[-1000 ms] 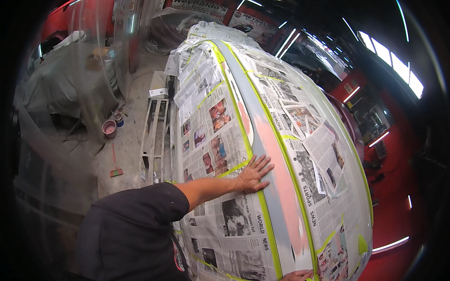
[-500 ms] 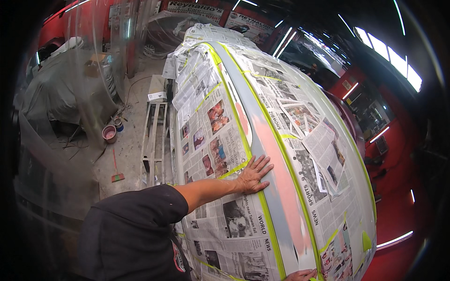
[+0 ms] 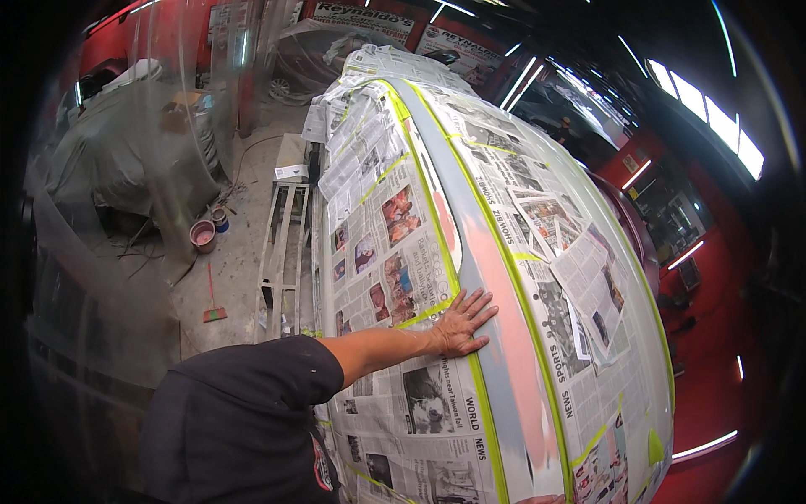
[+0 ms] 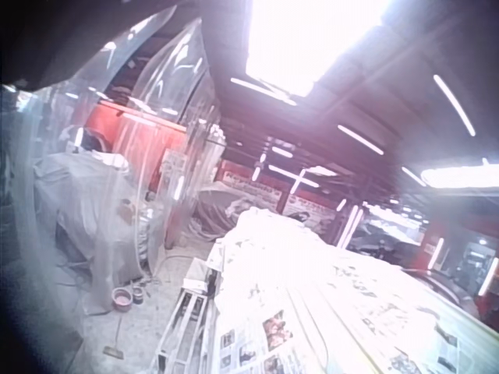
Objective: The person applies newspaper sheets to the roof of a white car and secures them with bright green masking tape. They smooth the paper, tear off tape lengths, and press the tape down along the edges to create a masked surface.
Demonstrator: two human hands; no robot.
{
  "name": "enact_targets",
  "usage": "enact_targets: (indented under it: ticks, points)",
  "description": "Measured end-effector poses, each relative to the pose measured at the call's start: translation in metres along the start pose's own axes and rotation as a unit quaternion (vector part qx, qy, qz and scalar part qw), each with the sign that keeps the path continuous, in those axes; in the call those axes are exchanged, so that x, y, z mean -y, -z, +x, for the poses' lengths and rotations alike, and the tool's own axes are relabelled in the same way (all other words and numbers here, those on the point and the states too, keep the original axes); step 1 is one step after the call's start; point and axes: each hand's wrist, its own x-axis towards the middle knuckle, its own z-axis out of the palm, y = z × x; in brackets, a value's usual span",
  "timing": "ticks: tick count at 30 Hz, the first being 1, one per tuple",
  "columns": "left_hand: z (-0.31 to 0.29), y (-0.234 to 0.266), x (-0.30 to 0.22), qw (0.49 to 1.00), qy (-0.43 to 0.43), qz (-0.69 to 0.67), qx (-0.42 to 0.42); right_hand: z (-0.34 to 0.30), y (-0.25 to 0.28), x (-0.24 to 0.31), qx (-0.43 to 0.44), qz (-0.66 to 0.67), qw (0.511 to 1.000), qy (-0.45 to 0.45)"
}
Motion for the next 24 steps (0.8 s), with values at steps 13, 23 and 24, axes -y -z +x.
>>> enact_targets:
  ticks: [13, 23, 24]
  points:
    - [-0.003, -0.007, -0.007, 1.0, 0.0, -0.026, -0.015, -0.003, 0.006, -0.01, 0.078, -0.051, 0.996, -0.015]
    - [0.001, 0.003, 0.003, 0.999, -0.022, -0.007, -0.045, -0.018, -0.036, -0.031, 0.074, 0.034, 0.996, -0.047]
    - [0.002, 0.006, 0.002, 0.998, -0.024, -0.001, -0.051, -0.019, -0.038, -0.031, 0.079, 0.039, 0.995, -0.051]
